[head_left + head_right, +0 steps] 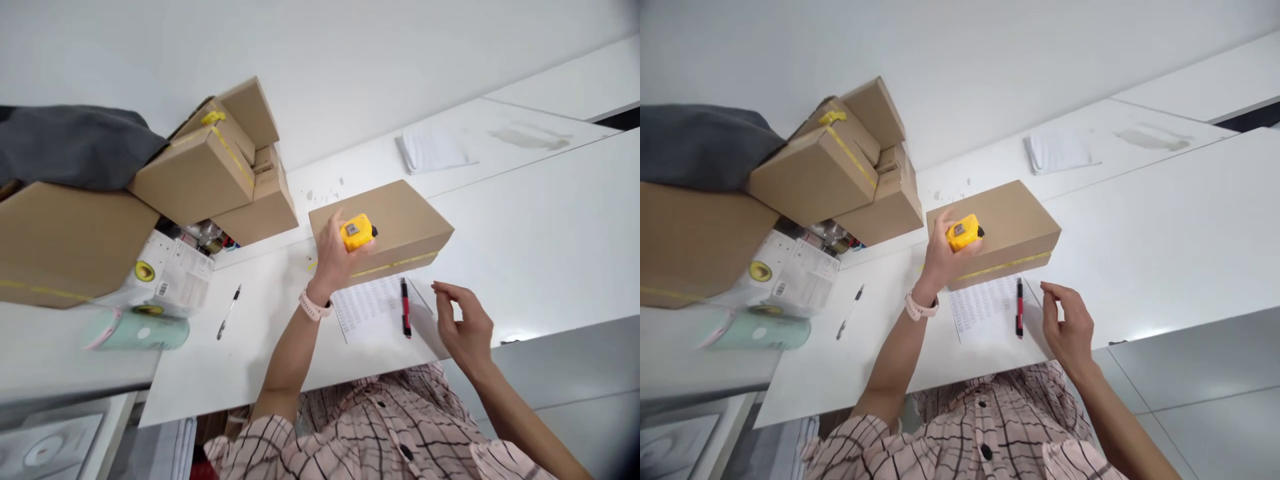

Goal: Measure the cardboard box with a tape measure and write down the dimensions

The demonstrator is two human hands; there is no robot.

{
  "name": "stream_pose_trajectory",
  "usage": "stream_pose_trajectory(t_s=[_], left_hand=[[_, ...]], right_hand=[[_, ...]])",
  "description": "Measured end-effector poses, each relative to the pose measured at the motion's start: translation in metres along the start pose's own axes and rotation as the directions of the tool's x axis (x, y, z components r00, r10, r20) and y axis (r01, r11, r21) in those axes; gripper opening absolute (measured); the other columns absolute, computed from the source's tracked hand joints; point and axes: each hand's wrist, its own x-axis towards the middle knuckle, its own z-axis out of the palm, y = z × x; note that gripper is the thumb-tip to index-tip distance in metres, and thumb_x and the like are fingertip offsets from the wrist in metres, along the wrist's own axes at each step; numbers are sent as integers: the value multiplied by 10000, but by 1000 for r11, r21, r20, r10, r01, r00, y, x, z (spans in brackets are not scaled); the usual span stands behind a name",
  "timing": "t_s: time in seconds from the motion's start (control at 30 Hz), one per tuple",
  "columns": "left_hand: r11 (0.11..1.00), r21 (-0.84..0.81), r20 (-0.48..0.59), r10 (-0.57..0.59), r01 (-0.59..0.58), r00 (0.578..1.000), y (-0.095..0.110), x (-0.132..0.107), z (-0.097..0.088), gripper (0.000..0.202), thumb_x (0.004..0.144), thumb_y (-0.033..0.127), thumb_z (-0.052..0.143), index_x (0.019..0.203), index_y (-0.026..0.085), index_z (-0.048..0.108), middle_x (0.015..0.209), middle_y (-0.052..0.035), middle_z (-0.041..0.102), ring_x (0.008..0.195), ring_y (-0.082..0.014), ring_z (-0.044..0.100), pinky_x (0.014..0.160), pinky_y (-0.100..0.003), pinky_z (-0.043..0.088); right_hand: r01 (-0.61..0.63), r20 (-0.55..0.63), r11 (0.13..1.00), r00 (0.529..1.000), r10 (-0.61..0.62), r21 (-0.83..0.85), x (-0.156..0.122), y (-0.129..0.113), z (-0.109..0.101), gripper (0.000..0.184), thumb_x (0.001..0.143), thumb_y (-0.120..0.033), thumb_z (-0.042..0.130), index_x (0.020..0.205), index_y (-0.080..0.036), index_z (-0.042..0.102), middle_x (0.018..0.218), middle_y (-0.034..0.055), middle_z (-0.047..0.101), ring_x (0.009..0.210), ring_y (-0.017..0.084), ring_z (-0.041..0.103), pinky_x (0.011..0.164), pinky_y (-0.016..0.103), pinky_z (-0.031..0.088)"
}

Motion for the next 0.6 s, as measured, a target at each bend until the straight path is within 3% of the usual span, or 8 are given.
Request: stream_pose_trajectory(t_s=[0.07, 0.13, 0.23, 0.3, 0.47, 0.53, 0.6], left_hand=[[965, -250, 128, -45, 76, 991, 13, -10, -5, 722, 897, 493, 709, 1479, 239, 366, 1097, -84, 681, 1047, -261, 687, 981, -463, 543], [901, -407, 227, -62, 152, 972, 27, -20, -9, 671, 939, 532, 635, 1476, 226, 374, 977, -53, 683, 929, -232, 706, 909, -426, 580], [875, -452, 225, -80, 176, 971, 42, -28, -13, 646, 913, 532, 667, 1430, 225, 430, 913, -30, 662, 884, -226, 698, 849, -391, 596], [876, -445, 211, -98, 185, 973, 46, -29, -15, 648, 904, 525, 680, 1423, 226, 433, 899, -24, 653, 863, -219, 688, 829, -380, 592], [889, -413, 191, -131, 200, 973, 43, -30, -22, 721, 887, 596, 676, 1435, 202, 422, 832, -13, 615, 799, -201, 649, 787, -362, 563], [889, -413, 183, -133, 199, 974, 39, -28, -27, 716, 885, 586, 684, 1434, 206, 426, 825, -8, 611, 796, -197, 651, 795, -358, 557], [890, -409, 153, -150, 201, 977, 33, -24, -35, 692, 886, 552, 690, 1431, 211, 433, 841, -11, 629, 803, -193, 664, 802, -349, 554]], right_hand=[[-188, 59, 944, 982, 178, 272, 21, -26, -5, 207, 989, -418, 578, 1084, -266, 683, 1056, 87, 744, 963, 253, 707, 899, 463, 575], [-370, 289, 764, 925, 247, 528, 47, -50, -9, 271, 977, -495, 585, 1132, -290, 670, 1117, 72, 750, 1035, 249, 708, 934, 459, 575], [-580, 579, 526, 793, 190, 622, 84, -73, -11, 360, 953, -564, 595, 1150, -278, 689, 1148, 76, 756, 1040, 246, 715, 959, 448, 570], [-653, 664, 454, 730, 162, 607, 98, -81, -10, 372, 930, -559, 635, 1140, -262, 711, 1120, 80, 760, 991, 232, 718, 951, 429, 573], [-713, 738, 432, 659, 144, 553, 111, -91, -3, 368, 847, -535, 758, 1072, -244, 758, 970, 56, 736, 848, 171, 668, 787, 322, 584], [-697, 728, 459, 670, 144, 551, 122, -92, 1, 383, 792, -521, 819, 1048, -240, 772, 878, 24, 690, 736, 126, 605, 691, 270, 556], [-644, 669, 494, 727, 158, 583, 141, -87, 4, 388, 713, -485, 890, 983, -230, 777, 817, -2, 637, 658, 94, 531, 605, 236, 510]])
